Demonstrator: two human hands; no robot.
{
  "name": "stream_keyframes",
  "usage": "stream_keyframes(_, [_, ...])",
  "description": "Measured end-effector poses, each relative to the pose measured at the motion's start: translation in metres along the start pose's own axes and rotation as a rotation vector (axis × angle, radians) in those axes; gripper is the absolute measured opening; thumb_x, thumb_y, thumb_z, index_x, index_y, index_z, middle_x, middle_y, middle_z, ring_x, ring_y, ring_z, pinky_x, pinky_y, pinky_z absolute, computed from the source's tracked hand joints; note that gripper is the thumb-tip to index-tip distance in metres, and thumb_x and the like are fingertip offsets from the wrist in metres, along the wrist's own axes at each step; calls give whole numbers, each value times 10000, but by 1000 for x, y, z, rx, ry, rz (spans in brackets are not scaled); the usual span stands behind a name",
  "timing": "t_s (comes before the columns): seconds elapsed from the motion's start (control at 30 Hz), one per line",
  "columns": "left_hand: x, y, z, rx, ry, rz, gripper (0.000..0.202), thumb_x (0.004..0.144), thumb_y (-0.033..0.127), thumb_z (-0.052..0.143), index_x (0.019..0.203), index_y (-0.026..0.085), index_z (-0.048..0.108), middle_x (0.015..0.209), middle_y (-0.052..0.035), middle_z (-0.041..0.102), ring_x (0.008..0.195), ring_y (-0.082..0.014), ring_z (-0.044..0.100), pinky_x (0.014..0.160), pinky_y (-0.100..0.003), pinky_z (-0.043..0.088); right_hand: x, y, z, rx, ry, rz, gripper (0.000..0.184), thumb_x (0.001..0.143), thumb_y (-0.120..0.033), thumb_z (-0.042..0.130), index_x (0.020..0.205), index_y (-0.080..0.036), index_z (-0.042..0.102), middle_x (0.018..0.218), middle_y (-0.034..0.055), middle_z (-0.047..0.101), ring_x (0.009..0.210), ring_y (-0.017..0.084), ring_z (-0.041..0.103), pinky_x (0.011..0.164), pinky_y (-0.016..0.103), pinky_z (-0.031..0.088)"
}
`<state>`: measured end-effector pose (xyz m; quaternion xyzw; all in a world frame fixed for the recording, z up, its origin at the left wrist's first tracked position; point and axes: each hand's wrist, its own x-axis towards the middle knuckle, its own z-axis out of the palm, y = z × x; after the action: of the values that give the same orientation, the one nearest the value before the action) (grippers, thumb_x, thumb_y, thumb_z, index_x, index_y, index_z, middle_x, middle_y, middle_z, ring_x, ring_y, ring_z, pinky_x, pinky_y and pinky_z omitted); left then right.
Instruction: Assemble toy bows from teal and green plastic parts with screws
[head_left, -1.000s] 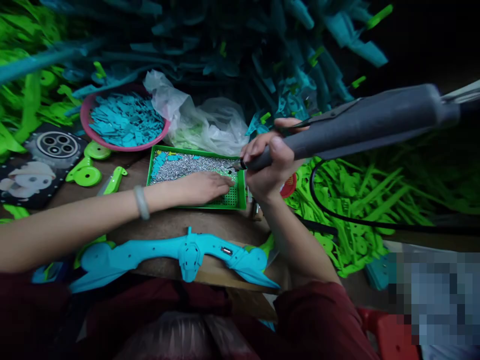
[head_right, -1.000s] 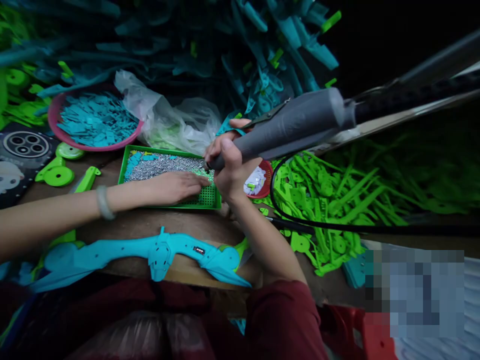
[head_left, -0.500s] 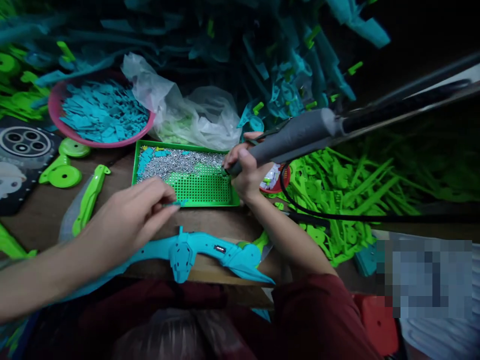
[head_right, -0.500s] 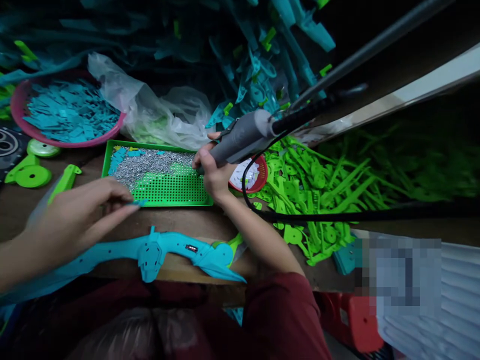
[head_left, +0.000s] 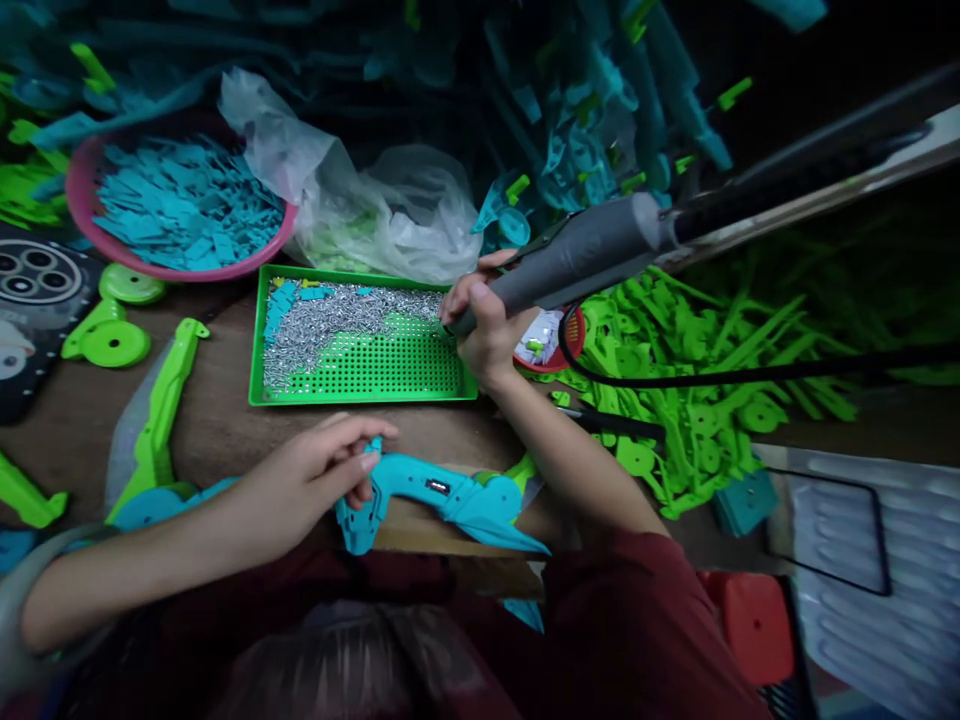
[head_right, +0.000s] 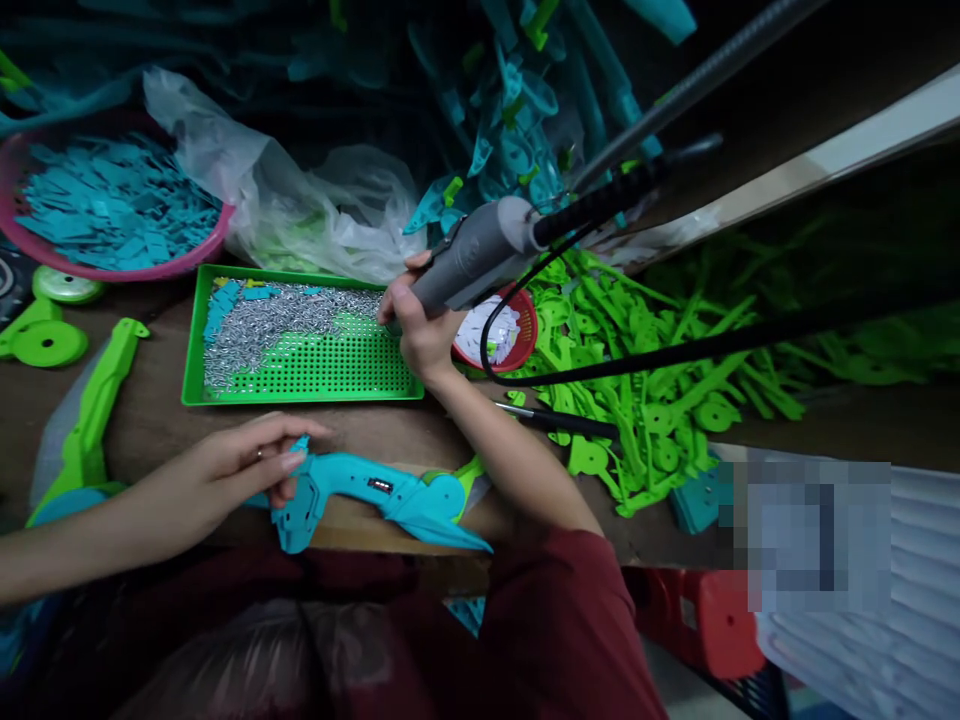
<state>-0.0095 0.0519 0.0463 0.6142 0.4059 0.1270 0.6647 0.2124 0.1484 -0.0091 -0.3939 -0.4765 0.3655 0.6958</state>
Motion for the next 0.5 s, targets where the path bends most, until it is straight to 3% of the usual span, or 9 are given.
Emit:
stream_keyframes(0.07, [8,4,3,53,19,42,202,957,328,517,1030,176,628,722,5,649,663,-138,649,560,-219,524,0,2,0,-4,3,4,418,772,-547,687,984,-285,440,549,-125,442,399,88,462,436,247,432])
stream_keyframes(0.17, [22,6,10,387,65,334,103,936,268,603,919,180,655,772,3,669,711,-131,641,610,-217,498,1,5,0,-6,-1,-50,423,780,-569,685,996,-280,465,556,-124,436,403,78,476,437,228,425])
stream_keyframes(0.27, [35,1,22,677,-59,691,186,1000,210,492,942,161,662,907,-36,698,806,-140,655,691,-236,504,2,9,-2,-84,-18,-76,447,798,-658,618,994,-274,502,563,-112,430,431,75,503,472,225,445])
stream_keyframes(0.33, [40,-3,29,814,-165,851,264,1023,161,395,975,147,655,962,-59,702,828,-148,656,711,-243,512,3,9,-2,-121,-31,-78,473,809,-693,577,1019,-275,506,572,-107,443,442,75,509,477,226,445])
stream_keyframes(0.43, [41,-7,33,957,-257,970,311,1017,98,325,1086,140,626,1005,-73,694,886,-159,647,765,-245,521,5,11,-3,-86,-33,-86,493,816,-676,593,1070,-268,482,580,-110,467,438,67,489,468,225,430])
stream_keyframes(0.5, [39,-6,31,1003,-246,973,294,1013,94,332,1115,140,604,978,-72,684,879,-160,639,763,-243,521,7,13,-3,-59,-39,-86,517,810,-666,614,1090,-259,460,583,-119,475,436,57,469,458,217,414])
